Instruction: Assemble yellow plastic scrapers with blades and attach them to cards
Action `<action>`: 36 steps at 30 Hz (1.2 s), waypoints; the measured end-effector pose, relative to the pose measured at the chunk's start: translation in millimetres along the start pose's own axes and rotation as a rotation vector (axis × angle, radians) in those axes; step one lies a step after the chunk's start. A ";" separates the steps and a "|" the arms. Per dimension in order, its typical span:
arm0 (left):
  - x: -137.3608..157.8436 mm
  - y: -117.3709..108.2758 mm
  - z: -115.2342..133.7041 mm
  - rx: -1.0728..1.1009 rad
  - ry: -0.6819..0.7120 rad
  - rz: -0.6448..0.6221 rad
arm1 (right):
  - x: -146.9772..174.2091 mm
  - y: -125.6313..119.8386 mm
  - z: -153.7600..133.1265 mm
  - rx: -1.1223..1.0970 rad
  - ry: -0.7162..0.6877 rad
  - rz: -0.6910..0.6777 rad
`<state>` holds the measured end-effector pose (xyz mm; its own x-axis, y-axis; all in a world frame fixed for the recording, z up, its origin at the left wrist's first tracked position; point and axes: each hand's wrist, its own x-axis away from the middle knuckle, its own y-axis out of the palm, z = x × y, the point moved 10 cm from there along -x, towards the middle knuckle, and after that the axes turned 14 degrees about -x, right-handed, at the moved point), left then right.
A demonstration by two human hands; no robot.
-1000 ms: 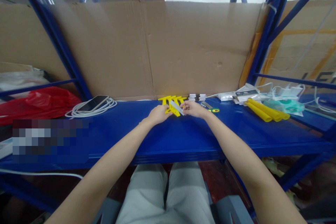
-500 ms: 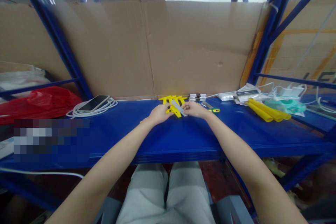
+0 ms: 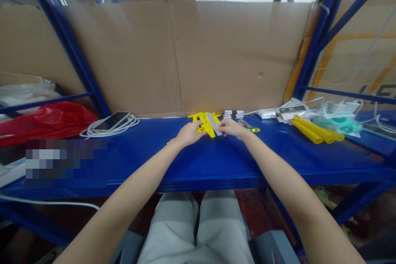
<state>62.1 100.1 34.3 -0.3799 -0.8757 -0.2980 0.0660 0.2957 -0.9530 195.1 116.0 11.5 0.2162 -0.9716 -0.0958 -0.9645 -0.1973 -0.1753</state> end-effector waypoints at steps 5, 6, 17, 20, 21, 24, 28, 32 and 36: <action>0.5 0.1 0.8 0.001 -0.008 -0.005 | 1.3 -1.2 13.2 -0.239 0.138 0.023; 0.5 -0.2 1.4 -0.001 -0.004 -0.002 | 1.3 -0.1 15.0 -0.260 0.154 0.012; 0.7 0.4 4.0 0.020 0.015 -0.005 | 0.8 12.4 14.1 -0.118 0.101 -0.058; 0.0 1.1 5.0 0.031 0.031 0.004 | 1.1 13.8 11.1 -0.052 0.065 -0.068; -0.5 1.4 5.3 0.033 0.037 0.009 | 1.3 13.9 10.0 -0.034 0.054 -0.070; -2.5 3.5 5.2 0.040 0.049 0.014 | 2.4 14.1 7.2 0.013 0.041 -0.074; -4.1 3.1 4.8 0.051 0.055 0.032 | 3.7 13.4 4.1 0.068 0.041 -0.068; -3.1 0.5 4.8 0.051 0.055 0.045 | 4.9 13.2 0.3 0.086 0.028 -0.060; -2.2 0.6 5.3 0.044 0.054 0.032 | 5.9 14.9 0.3 0.081 0.034 -0.074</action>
<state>67.8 100.2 34.1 -0.4264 -0.8436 -0.3263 0.1193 0.3051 -0.9448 182.0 107.4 8.0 0.2800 -0.9588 -0.0471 -0.9304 -0.2590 -0.2593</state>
